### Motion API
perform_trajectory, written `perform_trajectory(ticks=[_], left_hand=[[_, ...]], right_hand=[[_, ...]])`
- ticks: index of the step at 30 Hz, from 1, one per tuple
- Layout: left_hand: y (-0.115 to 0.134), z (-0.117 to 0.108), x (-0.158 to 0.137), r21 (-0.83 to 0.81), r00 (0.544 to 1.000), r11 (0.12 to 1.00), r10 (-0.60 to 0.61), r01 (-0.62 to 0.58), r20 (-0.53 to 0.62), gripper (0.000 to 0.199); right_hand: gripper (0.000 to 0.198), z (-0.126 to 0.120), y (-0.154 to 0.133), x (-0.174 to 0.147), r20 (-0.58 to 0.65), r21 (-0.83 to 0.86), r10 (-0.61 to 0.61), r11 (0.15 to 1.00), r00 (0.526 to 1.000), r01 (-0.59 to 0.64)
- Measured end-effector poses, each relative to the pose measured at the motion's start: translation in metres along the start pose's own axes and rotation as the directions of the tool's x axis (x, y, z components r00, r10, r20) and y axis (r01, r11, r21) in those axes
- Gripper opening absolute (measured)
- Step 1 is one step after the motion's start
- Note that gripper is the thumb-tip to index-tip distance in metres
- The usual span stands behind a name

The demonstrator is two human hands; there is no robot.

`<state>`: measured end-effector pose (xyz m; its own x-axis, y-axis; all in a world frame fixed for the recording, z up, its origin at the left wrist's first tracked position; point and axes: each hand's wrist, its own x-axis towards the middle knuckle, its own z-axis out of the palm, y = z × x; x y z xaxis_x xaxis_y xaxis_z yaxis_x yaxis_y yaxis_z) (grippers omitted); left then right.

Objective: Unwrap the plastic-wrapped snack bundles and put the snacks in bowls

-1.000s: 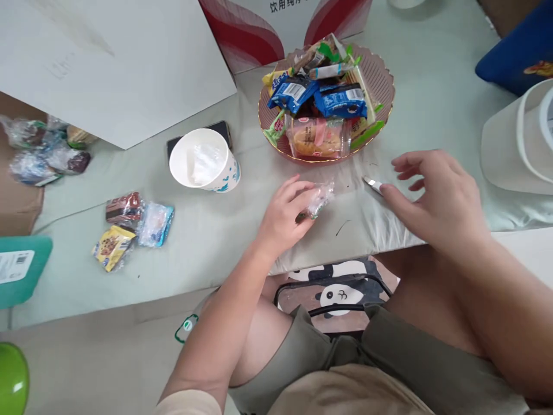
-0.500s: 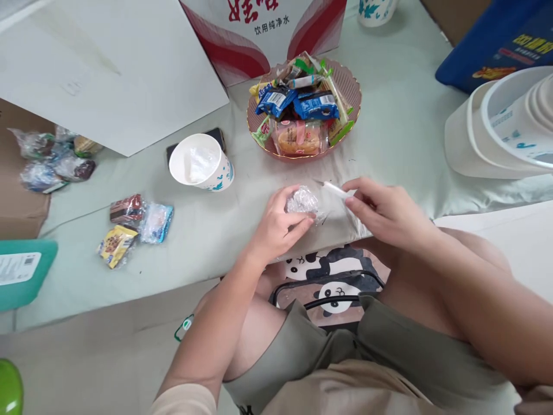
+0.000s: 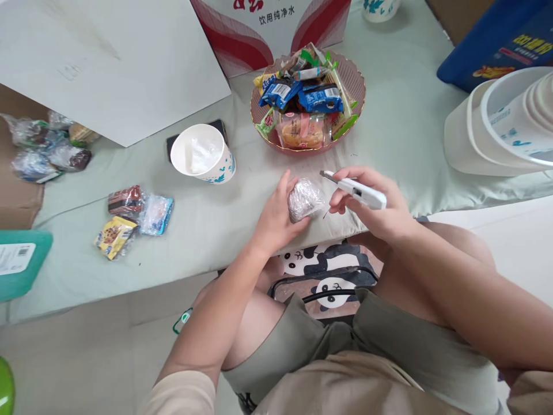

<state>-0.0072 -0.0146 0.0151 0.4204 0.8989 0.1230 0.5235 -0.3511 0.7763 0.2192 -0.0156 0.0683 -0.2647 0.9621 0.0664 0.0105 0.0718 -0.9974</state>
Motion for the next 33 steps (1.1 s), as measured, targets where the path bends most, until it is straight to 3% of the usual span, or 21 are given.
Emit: perform_trajectory(ticks=[3,7,17,22,28,30,33], left_hand=[[-0.004,0.005,0.003,0.002,0.997,0.997,-0.071,0.071,-0.026,0.108],[-0.008,0.012,0.008,-0.001,0.99,0.994,-0.113,0.114,-0.084,0.123],[-0.005,0.014,0.009,0.134,0.988,0.987,-0.064,0.083,-0.14,0.105],[-0.009,0.015,0.008,0.22,0.987,0.971,-0.065,0.097,-0.148,0.093],[-0.005,0.016,0.01,0.258,0.983,0.957,-0.091,0.13,-0.159,0.091],[-0.004,0.017,0.01,0.266,0.981,0.953,-0.103,0.144,-0.162,0.09],[-0.002,0.015,0.011,0.289,0.984,0.951,-0.066,0.113,-0.168,0.092]], right_hand=[[0.027,0.006,0.005,0.0,-0.047,-0.222,-0.153,0.965,0.987,0.139],[0.021,0.015,0.012,0.0,0.007,-0.429,-0.248,0.874,0.969,0.227],[0.022,0.027,0.017,0.002,0.041,-0.554,-0.078,0.828,0.996,0.088],[0.023,0.013,0.018,-0.021,0.096,-0.574,-0.07,0.811,0.993,0.112],[0.018,-0.019,0.022,-0.052,0.21,-0.565,-0.103,0.799,0.972,0.207],[0.015,-0.029,0.02,-0.057,0.189,-0.559,-0.103,0.807,0.977,0.193],[0.016,-0.041,0.018,-0.055,0.022,-0.644,-0.169,0.752,0.985,0.143]])
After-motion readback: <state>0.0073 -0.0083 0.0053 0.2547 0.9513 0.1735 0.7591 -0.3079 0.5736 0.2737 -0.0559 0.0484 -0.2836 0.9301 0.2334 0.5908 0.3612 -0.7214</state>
